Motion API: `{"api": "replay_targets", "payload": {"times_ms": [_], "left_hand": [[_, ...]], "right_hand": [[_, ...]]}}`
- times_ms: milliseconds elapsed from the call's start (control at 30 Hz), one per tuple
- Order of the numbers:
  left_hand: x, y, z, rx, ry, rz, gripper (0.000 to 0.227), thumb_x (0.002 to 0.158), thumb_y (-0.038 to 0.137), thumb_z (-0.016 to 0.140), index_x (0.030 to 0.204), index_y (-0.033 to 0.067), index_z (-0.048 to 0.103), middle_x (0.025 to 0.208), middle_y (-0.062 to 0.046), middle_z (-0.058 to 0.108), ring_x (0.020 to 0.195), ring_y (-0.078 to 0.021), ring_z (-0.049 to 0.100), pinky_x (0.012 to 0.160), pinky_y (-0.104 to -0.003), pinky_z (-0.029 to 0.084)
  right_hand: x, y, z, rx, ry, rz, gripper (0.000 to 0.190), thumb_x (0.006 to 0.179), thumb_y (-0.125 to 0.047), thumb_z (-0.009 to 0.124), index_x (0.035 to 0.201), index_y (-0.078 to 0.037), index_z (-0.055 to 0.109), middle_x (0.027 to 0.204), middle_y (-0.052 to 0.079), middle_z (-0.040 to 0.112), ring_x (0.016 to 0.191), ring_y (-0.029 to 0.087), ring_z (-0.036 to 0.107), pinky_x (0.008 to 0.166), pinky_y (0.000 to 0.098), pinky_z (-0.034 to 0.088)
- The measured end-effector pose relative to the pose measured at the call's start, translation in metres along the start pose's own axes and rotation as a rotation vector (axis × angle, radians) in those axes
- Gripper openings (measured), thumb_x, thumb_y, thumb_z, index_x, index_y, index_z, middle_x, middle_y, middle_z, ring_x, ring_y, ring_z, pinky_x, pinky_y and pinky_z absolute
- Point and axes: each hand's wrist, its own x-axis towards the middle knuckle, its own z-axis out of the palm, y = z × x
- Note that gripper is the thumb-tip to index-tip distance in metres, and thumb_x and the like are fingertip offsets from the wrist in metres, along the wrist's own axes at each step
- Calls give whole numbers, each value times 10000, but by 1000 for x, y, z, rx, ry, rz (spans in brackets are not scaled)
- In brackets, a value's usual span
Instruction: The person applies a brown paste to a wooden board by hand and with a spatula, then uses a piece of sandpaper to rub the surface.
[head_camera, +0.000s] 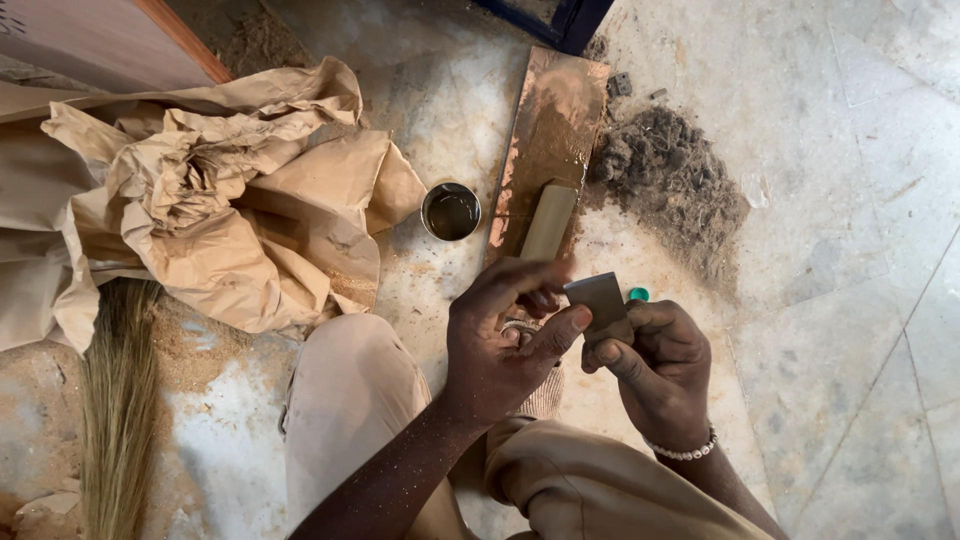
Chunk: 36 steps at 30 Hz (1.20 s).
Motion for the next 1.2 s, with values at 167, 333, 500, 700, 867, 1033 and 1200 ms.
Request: {"api": "replay_targets", "payload": {"times_ms": [167,333,500,700,867,1033,1200], "left_hand": [[9,2,-6,40,-87,-23,411,936,199,780,1309,58,678,1259,-39,607,1020,-77,594,899,-240,531],[16,-1,-2,53,-132,-115,316,939,189,769,1221,50,744,1204,-51,632,988,-98,603,893,-243,535],[29,-5,2,47,-90,-215,301,914,206,776,1168,52,728,1080,-18,688,930,-91,661,834,-241,556],[75,-4,-24,-133,-41,-178,305,872,207,801,1105,33,708,1055,-47,711,887,-106,694,767,-284,627],[100,-15,-72,165,113,-93,242,968,222,767,1105,28,717,1076,-86,747,979,-119,729,901,-261,617],[86,-9,-109,219,339,-315,289,912,234,769,1104,25,714,1048,-67,775,931,-112,733,830,-250,601],[138,-15,-141,348,167,-222,352,870,221,796,1167,55,706,1084,-15,733,894,-98,707,775,-236,613]], "right_hand": [[-1,1,-4,-18,-9,12,301,979,31,705,1243,-32,576,942,166,733,862,221,718,804,345,597],[12,-5,-5,-105,-46,39,234,978,15,731,1178,-8,612,968,134,715,873,194,703,789,321,592],[55,-29,-7,-577,-74,78,244,884,-68,767,1111,2,714,909,100,732,784,138,680,672,290,563],[124,-73,-48,-370,-463,-12,150,960,-171,734,945,-22,744,791,55,689,695,124,623,630,294,507],[211,33,-69,-1382,-88,230,193,934,-239,718,985,-55,745,709,64,650,573,168,600,564,355,485],[245,61,-59,-691,-222,384,182,978,-180,729,968,2,716,732,-16,641,649,74,560,570,260,483],[262,13,-5,-664,-399,366,168,958,-163,730,1009,-3,724,757,22,690,671,83,620,586,255,527]]}}
